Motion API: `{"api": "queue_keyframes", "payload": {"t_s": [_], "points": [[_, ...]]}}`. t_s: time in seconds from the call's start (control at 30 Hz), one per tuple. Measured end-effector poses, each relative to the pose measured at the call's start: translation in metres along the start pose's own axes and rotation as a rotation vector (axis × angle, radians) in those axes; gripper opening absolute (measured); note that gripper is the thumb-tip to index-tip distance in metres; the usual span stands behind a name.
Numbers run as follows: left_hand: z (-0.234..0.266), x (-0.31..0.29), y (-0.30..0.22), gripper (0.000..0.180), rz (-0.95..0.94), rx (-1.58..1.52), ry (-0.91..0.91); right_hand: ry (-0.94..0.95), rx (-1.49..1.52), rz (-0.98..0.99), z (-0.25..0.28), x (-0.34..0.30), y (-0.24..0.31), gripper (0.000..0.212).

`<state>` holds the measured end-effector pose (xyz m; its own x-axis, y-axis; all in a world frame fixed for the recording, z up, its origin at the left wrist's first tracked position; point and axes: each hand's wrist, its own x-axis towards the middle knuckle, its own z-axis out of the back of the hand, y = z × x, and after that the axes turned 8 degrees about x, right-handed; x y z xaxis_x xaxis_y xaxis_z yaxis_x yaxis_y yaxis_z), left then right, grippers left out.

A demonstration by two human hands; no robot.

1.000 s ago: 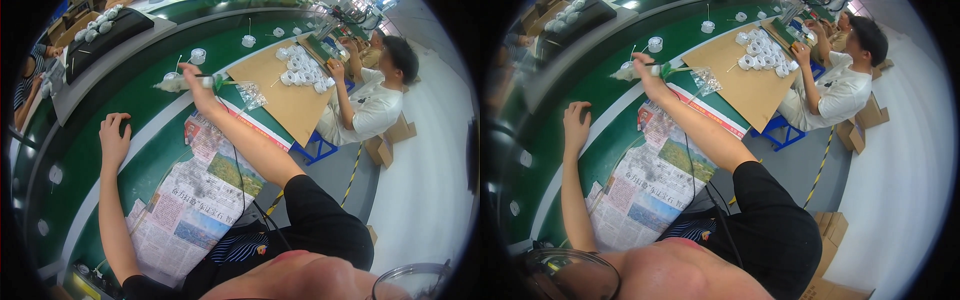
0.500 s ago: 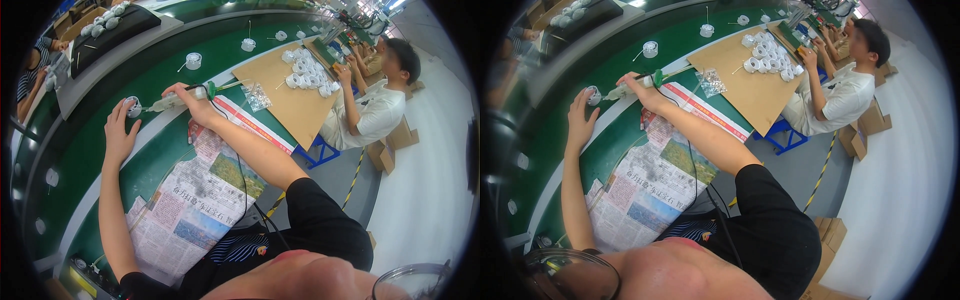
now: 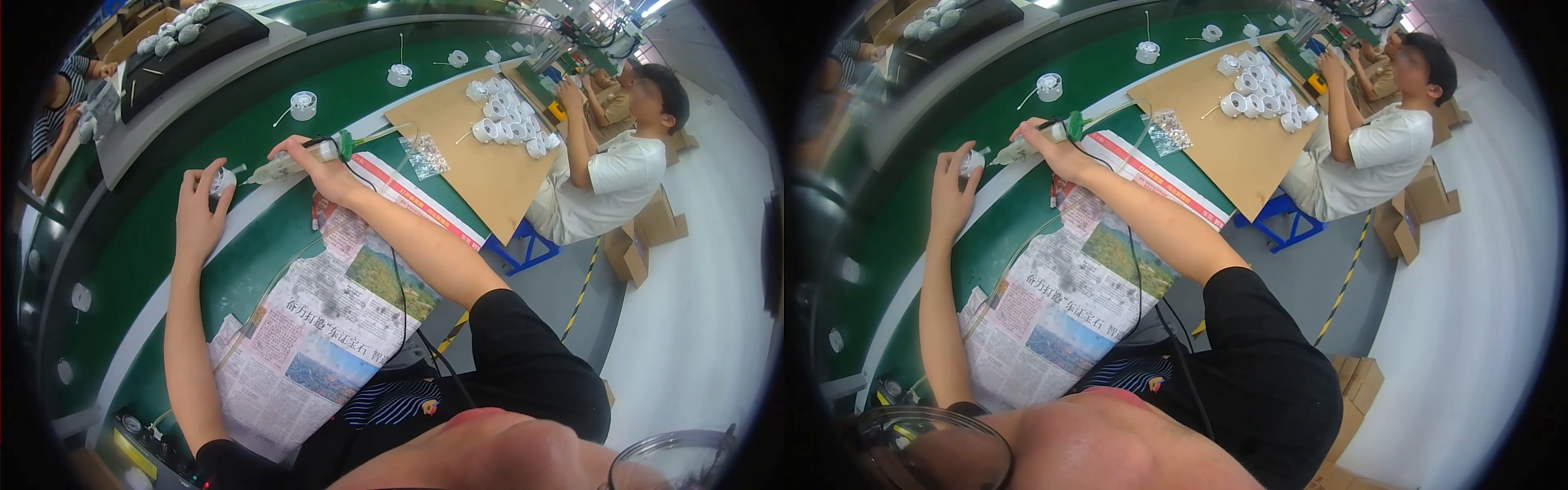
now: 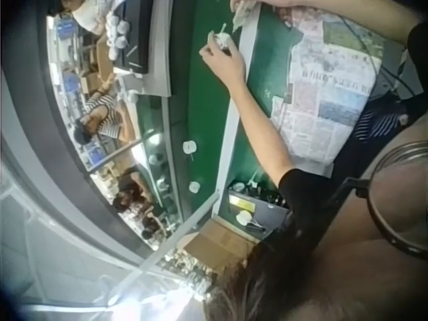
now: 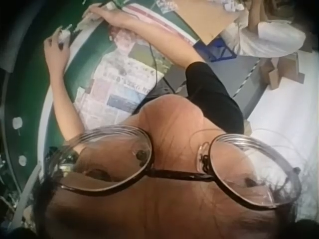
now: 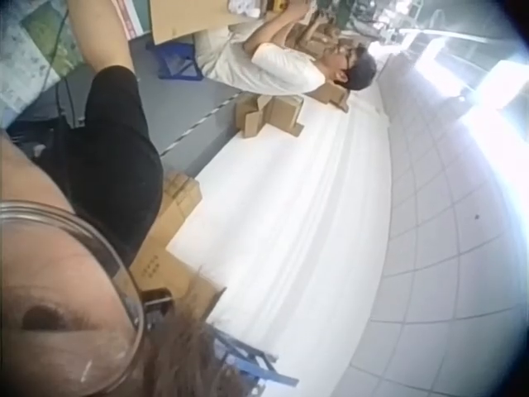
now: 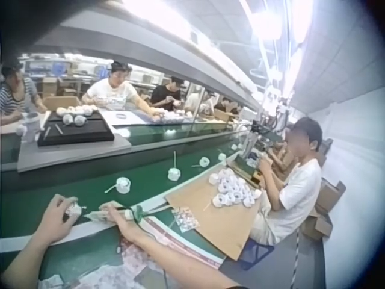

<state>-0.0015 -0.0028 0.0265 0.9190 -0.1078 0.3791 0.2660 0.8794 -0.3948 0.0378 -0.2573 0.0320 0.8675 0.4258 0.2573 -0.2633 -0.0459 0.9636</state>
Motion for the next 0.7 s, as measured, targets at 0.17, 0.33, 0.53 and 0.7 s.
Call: {"api": "queue_keyframes", "payload": {"t_s": [0.17, 0.33, 0.53, 0.7], "points": [[0.002, 0.0, 0.0, 0.047, 0.077, -0.148, 0.077, -0.032, 0.283, -0.042, 0.003, 0.0, -0.008, 0.051], [0.008, -0.007, -0.006, 0.05, -0.114, -0.215, -0.01, 0.007, 0.595, -0.13, -0.005, 0.003, -0.018, 0.047], [0.006, 0.0, 0.003, 0.051, -0.183, -0.255, 0.042, -0.064, 0.292, -0.077, -0.001, 0.002, -0.012, 0.031], [-0.008, -0.005, 0.014, 0.053, -0.115, -0.3, 0.099, -0.026, 0.205, -0.031, -0.007, 0.003, -0.009, 0.031]]}}
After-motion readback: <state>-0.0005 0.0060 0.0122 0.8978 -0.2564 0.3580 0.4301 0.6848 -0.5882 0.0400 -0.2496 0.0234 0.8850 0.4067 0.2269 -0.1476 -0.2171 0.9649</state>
